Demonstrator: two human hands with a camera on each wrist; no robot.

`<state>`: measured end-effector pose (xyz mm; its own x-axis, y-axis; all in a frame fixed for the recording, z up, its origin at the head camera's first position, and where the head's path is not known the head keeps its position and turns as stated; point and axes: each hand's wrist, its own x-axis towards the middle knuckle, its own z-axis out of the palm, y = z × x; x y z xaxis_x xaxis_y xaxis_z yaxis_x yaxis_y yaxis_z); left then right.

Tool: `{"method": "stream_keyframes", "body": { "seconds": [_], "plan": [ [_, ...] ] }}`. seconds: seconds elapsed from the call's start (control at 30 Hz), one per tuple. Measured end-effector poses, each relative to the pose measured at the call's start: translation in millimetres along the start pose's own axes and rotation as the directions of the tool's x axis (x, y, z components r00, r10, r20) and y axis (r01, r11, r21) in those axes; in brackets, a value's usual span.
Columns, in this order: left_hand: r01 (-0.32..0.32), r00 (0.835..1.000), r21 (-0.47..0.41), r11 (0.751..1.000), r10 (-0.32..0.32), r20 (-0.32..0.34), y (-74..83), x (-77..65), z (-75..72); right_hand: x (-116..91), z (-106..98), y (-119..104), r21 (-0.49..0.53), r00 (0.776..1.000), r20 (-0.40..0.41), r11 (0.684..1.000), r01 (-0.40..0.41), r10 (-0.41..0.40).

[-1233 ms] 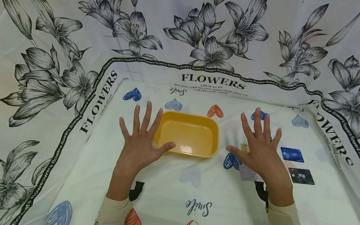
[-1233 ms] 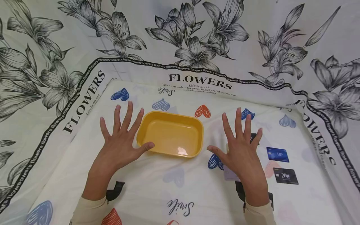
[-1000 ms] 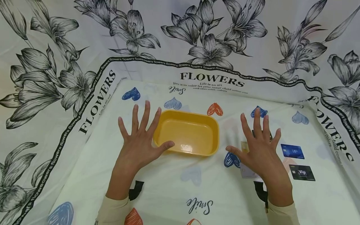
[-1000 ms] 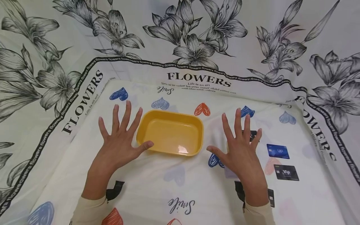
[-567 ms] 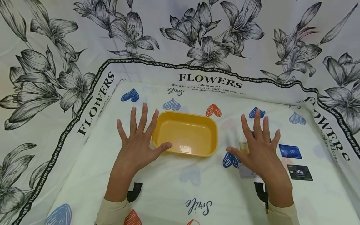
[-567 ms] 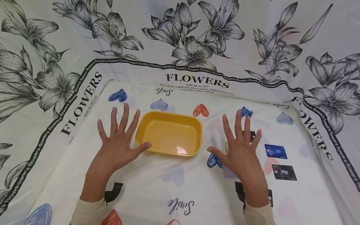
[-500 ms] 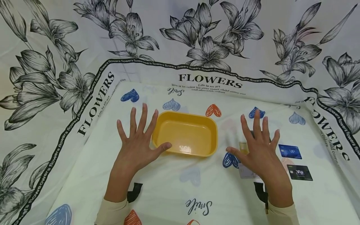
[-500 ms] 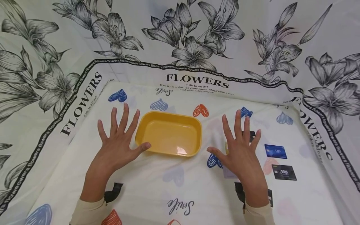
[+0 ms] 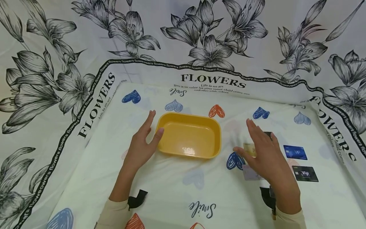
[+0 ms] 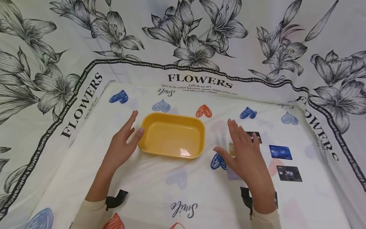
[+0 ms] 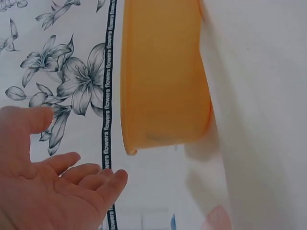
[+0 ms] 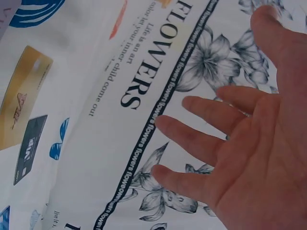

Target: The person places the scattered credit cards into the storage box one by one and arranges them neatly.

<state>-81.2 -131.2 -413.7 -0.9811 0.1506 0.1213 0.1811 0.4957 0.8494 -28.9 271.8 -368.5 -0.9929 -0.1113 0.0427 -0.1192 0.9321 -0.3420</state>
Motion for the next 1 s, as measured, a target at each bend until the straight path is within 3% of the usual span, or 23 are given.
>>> {"method": "stream_keyframes", "body": {
  "seconds": [0.13, 0.33, 0.5, 0.63, 0.77, 0.93, 1.0],
  "plan": [
    [0.026, 1.000, -0.095, 0.995, -0.027, -0.014, -0.3, 5.7, 1.0, -2, -5, 4, 0.005, 0.998, -0.038, 0.999, -0.054, 0.054],
    [0.108, 0.994, -0.155, 0.982, -0.104, 0.035, -3.9, 12.4, 5.1, -7, -6, 14, 0.006, 0.984, -0.004, 0.984, -0.176, 0.176],
    [0.176, 0.984, -0.151, 0.973, -0.168, 0.060, -7.0, 15.2, 11.3, -7, -1, 31, 0.041, 0.979, -0.002, 0.978, -0.204, 0.205],
    [0.205, 0.978, -0.144, 0.968, -0.200, 0.054, -9.8, 16.7, 16.7, -6, 3, 50, 0.068, 0.966, 0.045, 0.964, -0.257, 0.255],
    [0.250, 0.968, -0.125, 0.960, -0.245, 0.057, -11.9, 18.1, 20.8, -3, 6, 68, 0.066, 0.925, 0.121, 0.927, -0.369, 0.359],
    [0.305, 0.952, -0.079, 0.949, -0.301, 0.063, -13.7, 20.7, 27.5, 2, 11, 86, 0.020, 0.827, 0.300, 0.864, -0.503, 0.475],
    [0.312, 0.949, -0.070, 0.947, -0.308, 0.061, -14.0, 22.1, 30.7, 4, 13, 92, 0.001, 0.798, 0.352, 0.852, -0.523, 0.489]
  ]
}}
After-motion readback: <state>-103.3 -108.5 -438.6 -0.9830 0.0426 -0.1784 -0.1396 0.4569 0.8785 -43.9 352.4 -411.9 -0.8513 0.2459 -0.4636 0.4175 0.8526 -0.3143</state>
